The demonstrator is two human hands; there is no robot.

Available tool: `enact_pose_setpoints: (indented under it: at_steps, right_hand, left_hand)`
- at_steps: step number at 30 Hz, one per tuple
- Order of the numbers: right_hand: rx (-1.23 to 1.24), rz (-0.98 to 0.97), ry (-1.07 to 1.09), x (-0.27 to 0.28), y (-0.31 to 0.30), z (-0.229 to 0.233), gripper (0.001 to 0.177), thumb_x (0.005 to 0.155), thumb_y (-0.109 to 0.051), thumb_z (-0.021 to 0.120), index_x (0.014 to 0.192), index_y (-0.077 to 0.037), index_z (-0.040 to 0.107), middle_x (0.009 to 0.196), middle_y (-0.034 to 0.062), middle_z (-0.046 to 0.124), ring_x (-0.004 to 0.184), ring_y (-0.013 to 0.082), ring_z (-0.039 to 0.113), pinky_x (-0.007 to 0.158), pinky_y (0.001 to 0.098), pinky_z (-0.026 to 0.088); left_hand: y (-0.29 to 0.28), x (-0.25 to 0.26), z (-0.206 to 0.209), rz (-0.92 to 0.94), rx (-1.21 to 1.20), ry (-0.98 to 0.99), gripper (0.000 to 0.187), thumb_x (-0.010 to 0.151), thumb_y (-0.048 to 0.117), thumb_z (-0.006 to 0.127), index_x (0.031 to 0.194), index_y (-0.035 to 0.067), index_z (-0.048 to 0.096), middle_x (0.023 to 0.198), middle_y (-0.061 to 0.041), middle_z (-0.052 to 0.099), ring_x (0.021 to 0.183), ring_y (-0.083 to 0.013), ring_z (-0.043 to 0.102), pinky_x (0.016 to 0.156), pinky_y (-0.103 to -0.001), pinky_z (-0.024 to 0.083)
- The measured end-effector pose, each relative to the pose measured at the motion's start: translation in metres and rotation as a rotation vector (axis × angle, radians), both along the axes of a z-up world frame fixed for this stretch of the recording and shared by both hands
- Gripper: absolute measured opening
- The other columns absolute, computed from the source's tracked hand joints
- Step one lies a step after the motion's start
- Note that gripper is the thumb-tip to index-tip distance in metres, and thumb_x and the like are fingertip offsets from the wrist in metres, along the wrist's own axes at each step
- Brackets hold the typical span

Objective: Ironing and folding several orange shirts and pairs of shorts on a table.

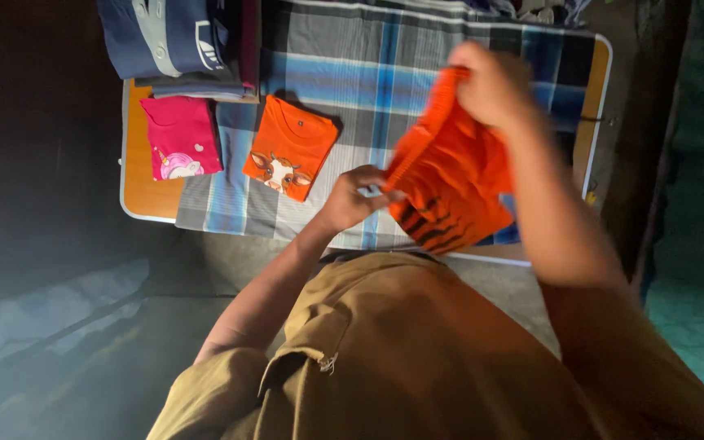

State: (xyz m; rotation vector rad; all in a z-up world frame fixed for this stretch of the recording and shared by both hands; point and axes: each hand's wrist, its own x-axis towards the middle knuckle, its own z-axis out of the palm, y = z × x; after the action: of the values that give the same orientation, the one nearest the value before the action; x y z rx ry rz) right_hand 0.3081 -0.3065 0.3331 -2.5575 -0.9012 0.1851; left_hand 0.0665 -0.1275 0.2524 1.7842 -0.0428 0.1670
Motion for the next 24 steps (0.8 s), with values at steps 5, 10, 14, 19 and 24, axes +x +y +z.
enact_pose_setpoints:
  at_steps: [5,10,14,19,24]
  right_hand:
    - [0.282,0.159,-0.332,-0.008,0.069,-0.081,0.037,0.088,-0.001,0.075,0.122,-0.005,0.061,0.115,0.0196,0.068,0.106,0.0407,0.065,0.088,0.049,0.053]
    - [0.299,0.108,-0.151,-0.066,0.04,-0.163,0.042,0.089,-0.001,0.072,0.128,-0.004,0.056,0.121,0.0177,0.067,0.115,0.0397,0.06,0.097,0.0487,0.05]
    - [0.088,0.052,-0.056,-0.107,-0.033,-0.231,0.044,0.086,-0.01,0.075,0.126,-0.003,0.058,0.115,0.0215,0.066,0.109,0.042,0.061,0.092,0.0514,0.05]
    - [-0.012,-0.009,-0.053,-0.131,-0.11,-0.279,0.045,0.081,-0.011,0.078,0.121,-0.002,0.06,0.116,0.0222,0.066,0.109,0.0423,0.063,0.093,0.051,0.05]
    - [-0.247,-0.427,0.287,-0.128,-0.142,-0.32,0.049,0.081,-0.021,0.081,0.12,-0.001,0.059,0.116,0.0232,0.064,0.109,0.0406,0.062,0.093,0.052,0.051]
  left_hand:
    - [0.028,-0.019,-0.151,0.366,-0.028,0.296,0.028,0.087,0.026,0.083,0.096,0.002,0.071,0.098,-0.01,0.071,0.082,-0.0186,0.07,0.073,-0.033,0.056]
    - [0.07,-0.048,-0.239,0.585,0.177,0.257,0.037,0.083,0.021,0.082,0.112,0.004,0.067,0.104,-0.013,0.069,0.093,-0.0293,0.07,0.084,-0.042,0.055]
    - [0.123,-0.049,-0.232,0.822,0.503,0.239,0.036,0.086,0.021,0.081,0.118,0.009,0.069,0.116,-0.018,0.068,0.111,-0.0376,0.063,0.099,-0.047,0.051]
    - [0.192,-0.033,-0.28,1.094,0.683,0.393,0.053,0.081,0.027,0.08,0.126,0.005,0.065,0.125,-0.026,0.058,0.116,-0.0481,0.052,0.095,-0.057,0.044]
    - [0.227,-0.032,-0.281,1.143,0.458,0.547,0.056,0.076,0.039,0.081,0.114,0.0,0.066,0.107,-0.025,0.069,0.102,-0.0417,0.065,0.09,-0.047,0.051]
